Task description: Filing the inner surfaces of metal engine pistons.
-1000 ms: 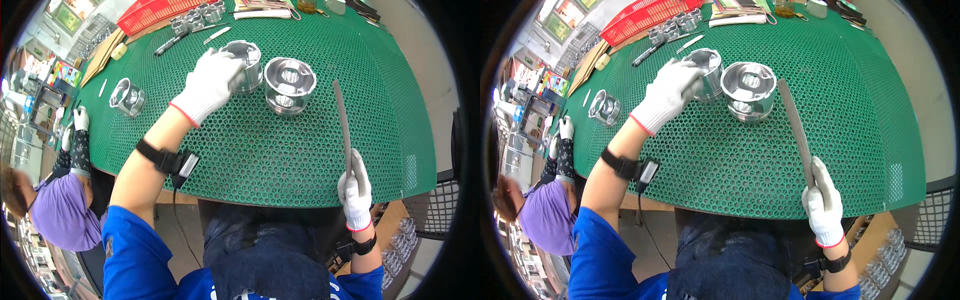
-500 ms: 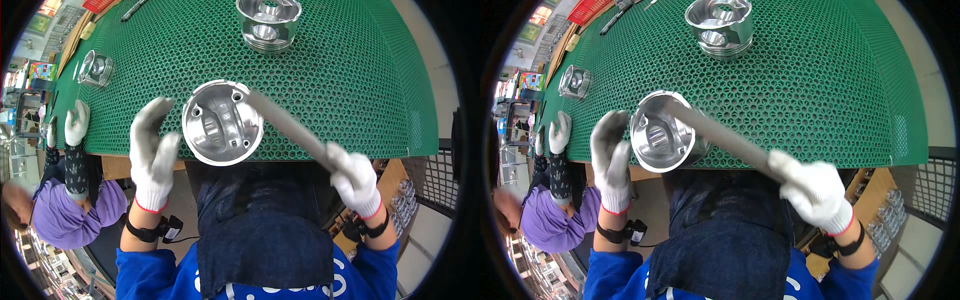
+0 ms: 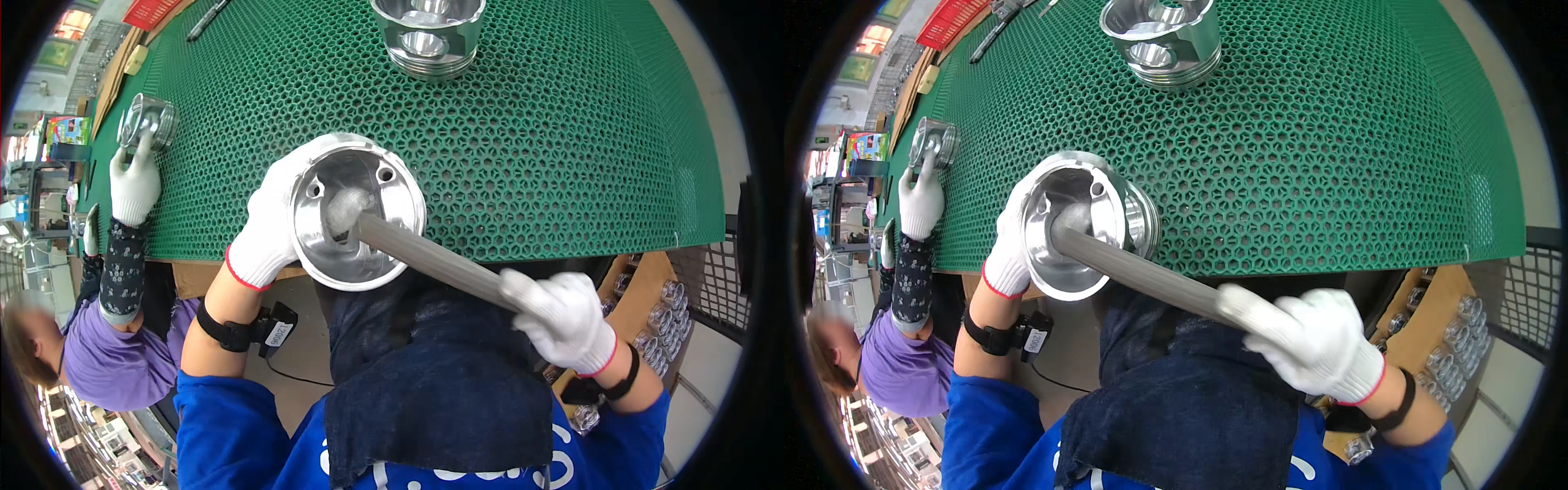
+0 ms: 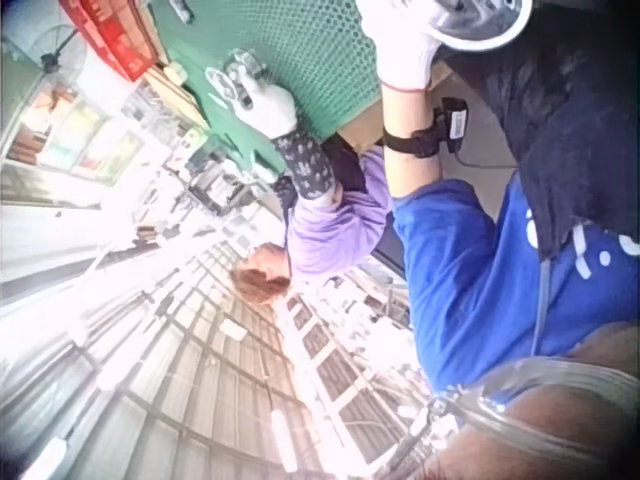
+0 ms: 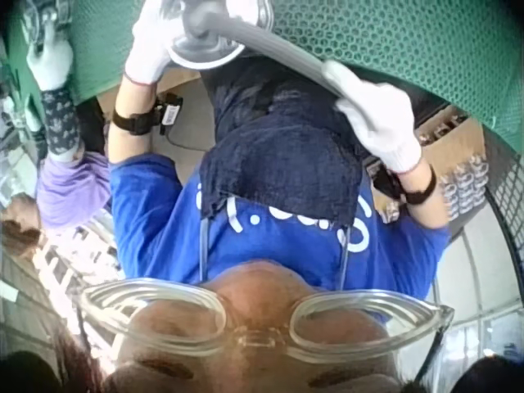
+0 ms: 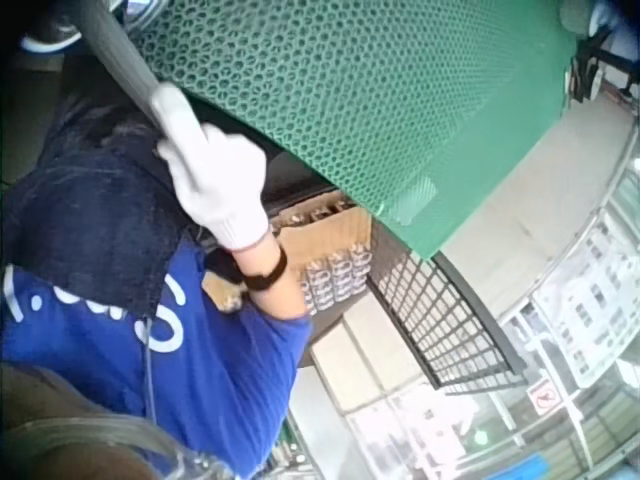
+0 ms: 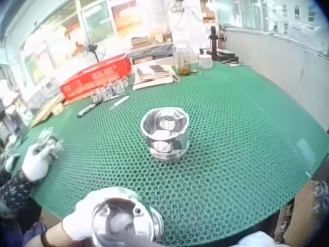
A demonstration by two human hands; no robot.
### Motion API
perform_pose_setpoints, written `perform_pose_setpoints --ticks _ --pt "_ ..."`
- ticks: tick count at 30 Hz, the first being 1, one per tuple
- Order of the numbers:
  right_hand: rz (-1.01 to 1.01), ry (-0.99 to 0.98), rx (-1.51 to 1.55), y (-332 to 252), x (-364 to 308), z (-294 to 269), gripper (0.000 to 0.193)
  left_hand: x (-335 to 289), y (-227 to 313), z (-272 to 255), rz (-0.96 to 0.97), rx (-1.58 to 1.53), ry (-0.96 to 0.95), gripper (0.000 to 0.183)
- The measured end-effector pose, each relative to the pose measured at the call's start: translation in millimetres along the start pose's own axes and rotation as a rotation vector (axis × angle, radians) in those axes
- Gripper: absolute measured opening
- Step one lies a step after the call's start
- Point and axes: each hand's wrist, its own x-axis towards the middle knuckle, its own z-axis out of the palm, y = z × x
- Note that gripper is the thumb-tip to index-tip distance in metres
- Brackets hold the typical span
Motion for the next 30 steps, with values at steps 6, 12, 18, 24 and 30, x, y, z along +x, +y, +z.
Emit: perform_pose_setpoints --ticks 6,12,18,24,30 --pt "0.011 -0.048 -0.102 -2.0 71.9 4.0 0.057 4.5 -1.5 -2.7 -0.009 0.052 -0.103 0.055" --pt "-0.073 -0.089 -0.146 11.3 13.3 -6.7 0.057 13.6 32.4 12.9 0.046 0.451 -0.179 0.051" --pt "0.009 -0.055 -0.044 -4.6 103.9 -3.7 0.051 10.3 36.6 17.4 -0.035 0.485 -0.124 0.048" --pt "0.043 0.19 0.314 27.8 58.1 -7.4 0.047 -9.2 26.8 10.2 0.357 0.705 0.175 0.068" --pt "0.206 0.279 0.417 29.0 16.7 -7.4 0.047 -42.2 3.1 62.9 0.443 0.112 0.556 0.096"
